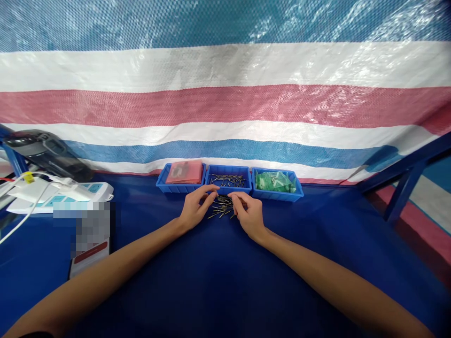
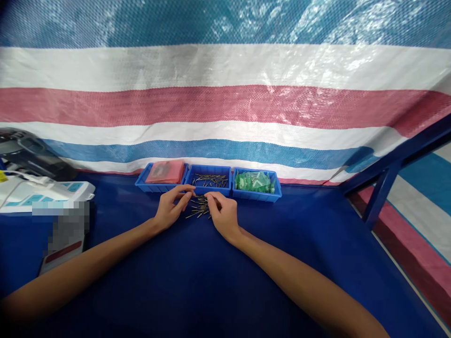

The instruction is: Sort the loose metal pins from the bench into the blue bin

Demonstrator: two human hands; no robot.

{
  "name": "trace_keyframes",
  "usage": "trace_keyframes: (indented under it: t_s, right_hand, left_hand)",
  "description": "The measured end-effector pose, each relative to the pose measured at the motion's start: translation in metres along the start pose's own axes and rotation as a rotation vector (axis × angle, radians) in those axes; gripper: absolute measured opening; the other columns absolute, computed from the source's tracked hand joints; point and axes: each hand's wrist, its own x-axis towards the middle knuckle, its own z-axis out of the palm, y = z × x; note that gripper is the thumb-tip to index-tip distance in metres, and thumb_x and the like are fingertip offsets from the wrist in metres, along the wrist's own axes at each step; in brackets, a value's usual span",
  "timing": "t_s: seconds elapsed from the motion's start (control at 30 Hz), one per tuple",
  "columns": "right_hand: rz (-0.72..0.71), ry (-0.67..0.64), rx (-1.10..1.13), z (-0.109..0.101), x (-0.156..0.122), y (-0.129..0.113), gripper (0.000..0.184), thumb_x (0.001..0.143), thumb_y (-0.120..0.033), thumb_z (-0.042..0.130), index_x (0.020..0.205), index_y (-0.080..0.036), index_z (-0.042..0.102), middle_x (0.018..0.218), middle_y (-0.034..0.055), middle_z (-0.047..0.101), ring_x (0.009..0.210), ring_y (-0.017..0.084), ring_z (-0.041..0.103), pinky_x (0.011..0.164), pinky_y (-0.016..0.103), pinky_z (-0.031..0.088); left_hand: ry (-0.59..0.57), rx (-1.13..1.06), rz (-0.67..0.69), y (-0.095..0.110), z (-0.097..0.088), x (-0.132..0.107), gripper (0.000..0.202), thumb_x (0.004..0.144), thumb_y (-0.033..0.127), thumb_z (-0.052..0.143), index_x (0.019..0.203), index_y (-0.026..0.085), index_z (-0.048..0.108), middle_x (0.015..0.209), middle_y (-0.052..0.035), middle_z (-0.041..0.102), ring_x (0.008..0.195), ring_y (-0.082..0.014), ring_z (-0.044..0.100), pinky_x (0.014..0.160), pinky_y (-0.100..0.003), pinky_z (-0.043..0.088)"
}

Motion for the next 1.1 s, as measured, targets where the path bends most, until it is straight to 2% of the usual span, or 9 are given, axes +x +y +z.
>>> trace_keyframes:
  t_s: [0.1,0.2,0.3,0.43,0.63,0.77,0.9,1.03,1.1]
  right_hand:
    - [-0.166,-0.092,-0.246,-0.002,0.003,-0.004,0.022,0.09,-0.026,0.047,0.087,-0.016,0.067,0.064,0.0012,0.061,0.053,0.011,0.052,0.057,0.024,0.04]
    - [-0.228,-0.229,-0.523,-0.01,0.013,-0.013,0.016,0.085,-0.017,0.05,0.086,-0.017,0.066,0.077,0.0034,0.063,0.065,0.013,0.056,0.063,0.025,0.041]
    - [-0.244,-0.474,-0.794,-0.023,0.023,-0.024,0.012,0.079,-0.011,0.054,0.079,-0.017,0.064,0.081,0.0049,0.063,0.068,0.015,0.058,0.059,0.025,0.038]
    - [-0.293,-0.732,-0.926,-0.033,0.025,-0.032,0.011,0.077,-0.01,0.058,0.08,-0.017,0.065,0.082,0.0066,0.066,0.069,0.017,0.061,0.055,0.026,0.035]
    - [-0.319,-0.878,-0.995,-0.027,0.021,-0.034,0.014,0.08,-0.007,0.056,0.086,-0.016,0.065,0.089,0.0076,0.067,0.073,0.018,0.063,0.058,0.026,0.038]
    - [-0.361,-0.813,-0.95,-0.024,0.02,-0.034,0.013,0.084,-0.009,0.052,0.089,-0.015,0.062,0.093,0.0084,0.064,0.072,0.016,0.061,0.059,0.026,0.04]
    - [-0.373,-0.503,-0.695,-0.018,0.018,-0.029,0.015,0.092,-0.016,0.043,0.095,-0.016,0.058,0.096,0.0075,0.061,0.073,0.014,0.059,0.063,0.025,0.041]
    - [-0.232,-0.225,-0.313,-0.009,0.01,-0.017,0.016,0.093,-0.022,0.042,0.098,-0.018,0.057,0.073,0.0001,0.062,0.063,0.012,0.056,0.064,0.023,0.042]
    - [-0.19,-0.15,-0.222,-0.005,0.006,-0.009,0.018,0.092,-0.027,0.046,0.095,-0.018,0.061,0.072,0.0007,0.063,0.06,0.012,0.055,0.062,0.023,0.042]
  left_hand:
    - [0.003,-0.001,0.012,0.0,0.0,0.0,0.023,0.092,0.029,0.048,0.106,0.015,0.061,0.095,-0.0071,0.068,0.065,-0.0097,0.062,0.057,-0.019,0.05]
    - [0.004,-0.005,0.024,-0.001,0.0,0.0,0.023,0.092,0.028,0.048,0.106,0.016,0.061,0.096,-0.0069,0.067,0.065,-0.0096,0.062,0.057,-0.019,0.05]
    - [0.004,-0.001,0.029,-0.001,0.0,0.0,0.023,0.092,0.027,0.048,0.105,0.015,0.061,0.095,-0.0067,0.067,0.064,-0.0094,0.062,0.057,-0.019,0.049]
    - [-0.004,0.009,0.036,-0.002,0.0,0.0,0.023,0.092,0.027,0.047,0.105,0.015,0.062,0.092,-0.0061,0.067,0.062,-0.0088,0.061,0.056,-0.018,0.049]
    - [-0.01,0.013,0.044,-0.003,0.0,-0.001,0.022,0.092,0.026,0.047,0.105,0.015,0.061,0.088,-0.0051,0.066,0.061,-0.0081,0.059,0.056,-0.018,0.048]
    - [-0.01,0.011,0.045,-0.003,0.0,-0.001,0.021,0.092,0.026,0.047,0.105,0.016,0.062,0.089,-0.0051,0.067,0.063,-0.0089,0.061,0.058,-0.019,0.049]
    - [-0.002,0.0,0.043,-0.003,0.0,-0.001,0.022,0.093,0.027,0.047,0.105,0.016,0.062,0.091,-0.0055,0.067,0.067,-0.0099,0.062,0.061,-0.02,0.05]
    - [0.007,-0.006,0.037,-0.002,0.0,0.0,0.023,0.093,0.028,0.046,0.105,0.016,0.062,0.09,-0.0052,0.067,0.067,-0.0101,0.063,0.061,-0.02,0.051]
    - [0.012,-0.007,0.034,-0.001,0.0,0.0,0.023,0.093,0.028,0.046,0.104,0.016,0.062,0.089,-0.0048,0.067,0.066,-0.0097,0.062,0.06,-0.019,0.05]
